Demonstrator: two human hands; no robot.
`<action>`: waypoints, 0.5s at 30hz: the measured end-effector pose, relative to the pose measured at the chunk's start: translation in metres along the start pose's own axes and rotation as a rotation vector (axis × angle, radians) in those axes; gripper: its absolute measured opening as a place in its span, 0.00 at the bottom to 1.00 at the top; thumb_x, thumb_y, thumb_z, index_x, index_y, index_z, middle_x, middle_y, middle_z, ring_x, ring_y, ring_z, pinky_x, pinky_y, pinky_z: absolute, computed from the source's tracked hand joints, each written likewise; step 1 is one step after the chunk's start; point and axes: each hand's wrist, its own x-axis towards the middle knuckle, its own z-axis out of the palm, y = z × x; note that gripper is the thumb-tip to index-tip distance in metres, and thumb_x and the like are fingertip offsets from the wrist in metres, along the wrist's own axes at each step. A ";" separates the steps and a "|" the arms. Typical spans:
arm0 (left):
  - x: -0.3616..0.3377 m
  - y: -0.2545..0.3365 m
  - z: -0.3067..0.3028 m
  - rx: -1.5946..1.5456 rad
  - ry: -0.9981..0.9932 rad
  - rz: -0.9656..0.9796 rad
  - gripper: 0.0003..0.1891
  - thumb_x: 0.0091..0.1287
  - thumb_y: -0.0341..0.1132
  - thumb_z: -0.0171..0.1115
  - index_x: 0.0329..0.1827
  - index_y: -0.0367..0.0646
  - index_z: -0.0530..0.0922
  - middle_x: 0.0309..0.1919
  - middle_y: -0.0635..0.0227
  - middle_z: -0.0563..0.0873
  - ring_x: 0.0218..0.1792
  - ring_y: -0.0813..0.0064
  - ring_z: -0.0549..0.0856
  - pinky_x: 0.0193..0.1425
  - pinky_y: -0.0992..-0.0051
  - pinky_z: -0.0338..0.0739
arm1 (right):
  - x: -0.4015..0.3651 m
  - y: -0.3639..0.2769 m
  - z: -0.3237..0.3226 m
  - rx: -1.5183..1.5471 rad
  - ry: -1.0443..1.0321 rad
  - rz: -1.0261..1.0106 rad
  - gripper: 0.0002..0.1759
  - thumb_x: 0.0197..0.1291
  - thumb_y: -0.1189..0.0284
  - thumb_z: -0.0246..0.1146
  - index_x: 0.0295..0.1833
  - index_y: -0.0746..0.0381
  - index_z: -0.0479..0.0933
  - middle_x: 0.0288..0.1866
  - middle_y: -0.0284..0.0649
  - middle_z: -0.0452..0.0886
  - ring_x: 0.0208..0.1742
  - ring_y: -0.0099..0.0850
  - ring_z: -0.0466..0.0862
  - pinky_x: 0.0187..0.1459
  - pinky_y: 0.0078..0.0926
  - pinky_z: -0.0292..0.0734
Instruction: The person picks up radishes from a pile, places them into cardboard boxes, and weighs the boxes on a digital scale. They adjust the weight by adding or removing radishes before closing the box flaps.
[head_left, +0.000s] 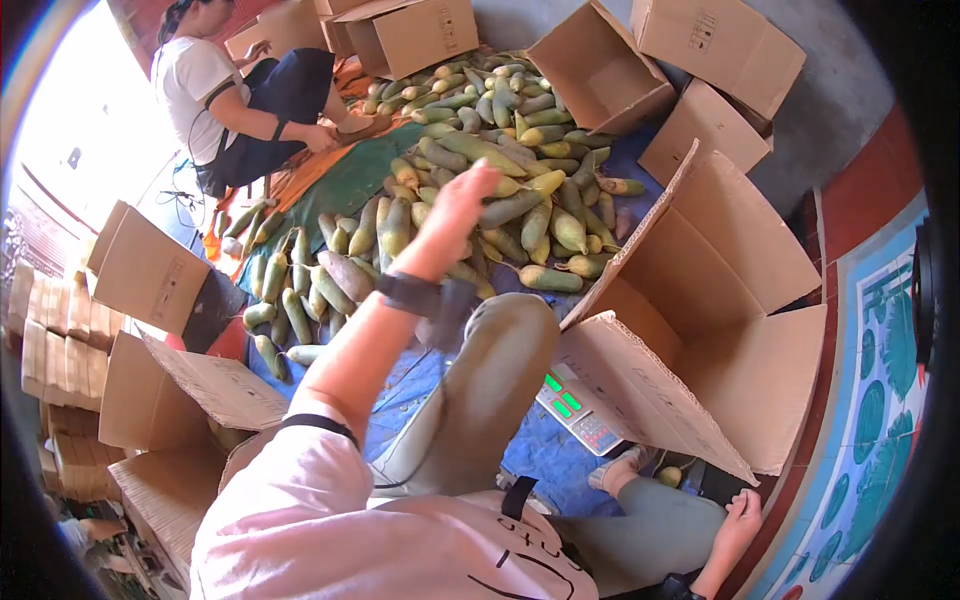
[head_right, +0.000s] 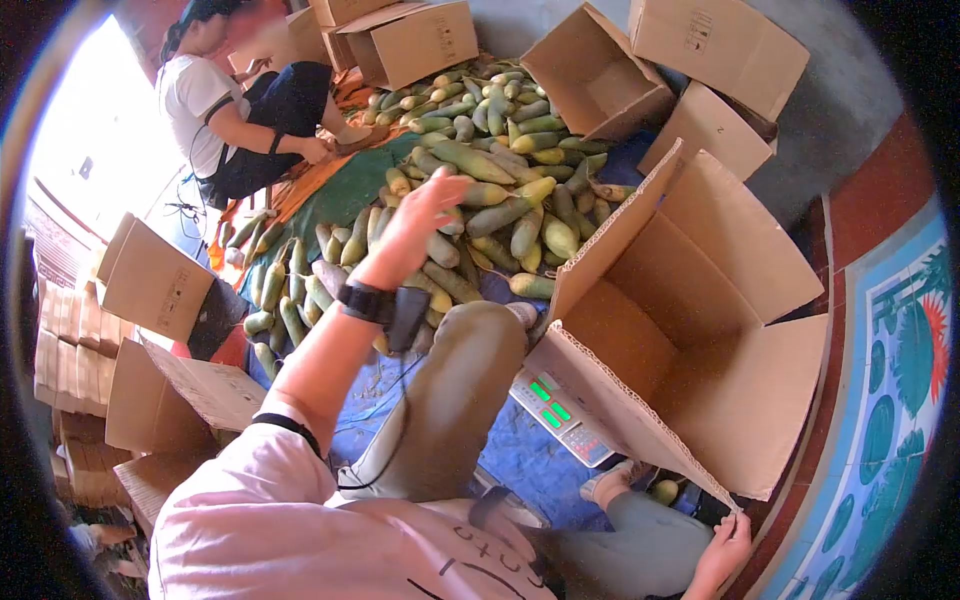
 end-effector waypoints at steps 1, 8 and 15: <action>0.002 -0.017 -0.023 0.022 0.077 -0.078 0.31 0.70 0.59 0.40 0.60 0.40 0.72 0.59 0.58 0.74 0.61 0.64 0.71 0.63 0.65 0.64 | 0.000 -0.002 -0.001 -0.009 -0.011 0.003 0.11 0.64 0.75 0.50 0.44 0.70 0.74 0.30 0.44 0.77 0.29 0.30 0.78 0.34 0.27 0.76; -0.016 -0.231 -0.168 0.457 0.430 -0.425 0.24 0.64 0.49 0.52 0.42 0.31 0.79 0.33 0.57 0.84 0.34 0.61 0.82 0.43 0.65 0.75 | 0.002 0.006 0.001 -0.020 -0.007 -0.041 0.11 0.65 0.74 0.50 0.43 0.70 0.74 0.28 0.41 0.76 0.26 0.27 0.76 0.32 0.24 0.74; -0.046 -0.279 -0.167 0.225 0.452 -0.679 0.19 0.66 0.48 0.54 0.39 0.36 0.77 0.27 0.68 0.76 0.28 0.70 0.73 0.32 0.66 0.68 | -0.002 -0.072 -0.015 -0.135 -0.124 0.090 0.14 0.66 0.73 0.52 0.48 0.72 0.76 0.36 0.49 0.83 0.36 0.33 0.85 0.39 0.26 0.80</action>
